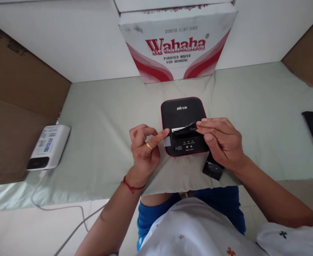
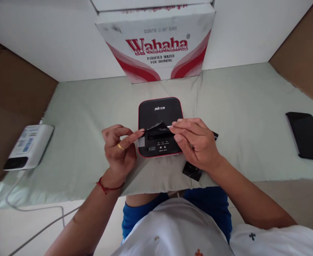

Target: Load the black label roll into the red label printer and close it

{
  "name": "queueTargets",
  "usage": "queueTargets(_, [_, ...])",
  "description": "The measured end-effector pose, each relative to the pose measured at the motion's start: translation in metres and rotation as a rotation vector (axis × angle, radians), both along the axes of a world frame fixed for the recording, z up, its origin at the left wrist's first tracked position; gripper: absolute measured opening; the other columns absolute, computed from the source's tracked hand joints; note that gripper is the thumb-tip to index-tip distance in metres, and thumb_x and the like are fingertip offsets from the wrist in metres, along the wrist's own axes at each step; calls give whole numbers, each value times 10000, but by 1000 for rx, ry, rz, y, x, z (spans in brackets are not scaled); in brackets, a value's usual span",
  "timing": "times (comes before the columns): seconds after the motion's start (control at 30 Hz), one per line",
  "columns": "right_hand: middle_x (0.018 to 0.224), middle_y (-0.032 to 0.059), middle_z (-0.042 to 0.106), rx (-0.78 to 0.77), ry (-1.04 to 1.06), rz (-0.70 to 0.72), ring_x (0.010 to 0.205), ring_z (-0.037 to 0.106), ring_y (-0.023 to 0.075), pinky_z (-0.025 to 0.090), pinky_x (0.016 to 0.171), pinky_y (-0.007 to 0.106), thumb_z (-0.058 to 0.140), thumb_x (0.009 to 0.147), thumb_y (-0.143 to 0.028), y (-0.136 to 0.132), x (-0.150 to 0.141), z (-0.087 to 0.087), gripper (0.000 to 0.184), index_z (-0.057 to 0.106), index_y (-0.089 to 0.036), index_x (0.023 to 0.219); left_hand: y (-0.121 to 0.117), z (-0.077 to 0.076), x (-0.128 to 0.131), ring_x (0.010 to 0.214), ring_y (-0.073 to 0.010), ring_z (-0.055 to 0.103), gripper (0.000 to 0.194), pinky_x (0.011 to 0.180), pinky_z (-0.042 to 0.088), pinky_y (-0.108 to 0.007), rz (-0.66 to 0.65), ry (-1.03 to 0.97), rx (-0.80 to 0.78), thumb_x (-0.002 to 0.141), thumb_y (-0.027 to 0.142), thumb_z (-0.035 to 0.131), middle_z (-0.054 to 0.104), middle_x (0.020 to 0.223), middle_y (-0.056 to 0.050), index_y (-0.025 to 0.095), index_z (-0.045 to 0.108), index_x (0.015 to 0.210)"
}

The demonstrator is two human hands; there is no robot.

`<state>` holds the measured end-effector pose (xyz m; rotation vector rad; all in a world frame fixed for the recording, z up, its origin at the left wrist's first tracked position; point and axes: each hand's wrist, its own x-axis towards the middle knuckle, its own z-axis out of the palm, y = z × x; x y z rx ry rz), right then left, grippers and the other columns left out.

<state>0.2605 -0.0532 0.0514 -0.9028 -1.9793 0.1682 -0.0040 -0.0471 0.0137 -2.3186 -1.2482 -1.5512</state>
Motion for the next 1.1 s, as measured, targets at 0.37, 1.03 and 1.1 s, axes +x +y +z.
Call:
queueTargets(0.37, [1232,95,768,-133,-74,-42,1141,682,292,538,1037,519,757,998,-447,6,-9,16,582,607,-273,1533,-7,-2,-5,974,-201,570,386,891,512,-401,-76,-48,44,1013,74,602,610,920,-34,359,807,1174])
queueTargets(1.03, [1050,34,826,-13,-20,-284,981,752,261,603,897,462,675,1061,-367,15,-27,77,151,822,-333,1047,-9,7,1,810,-171,596,452,845,484,-369,-169,-6,62,1017,1,503,730,793,12,291,721,1287])
queueTargets(1.1, [1119,70,803,-26,-7,-320,1066,740,280,590,921,470,597,1102,-431,10,-9,79,250,798,-317,1197,-10,4,0,834,-178,590,488,855,480,-366,-157,34,92,987,-21,497,726,818,-1,266,695,1328])
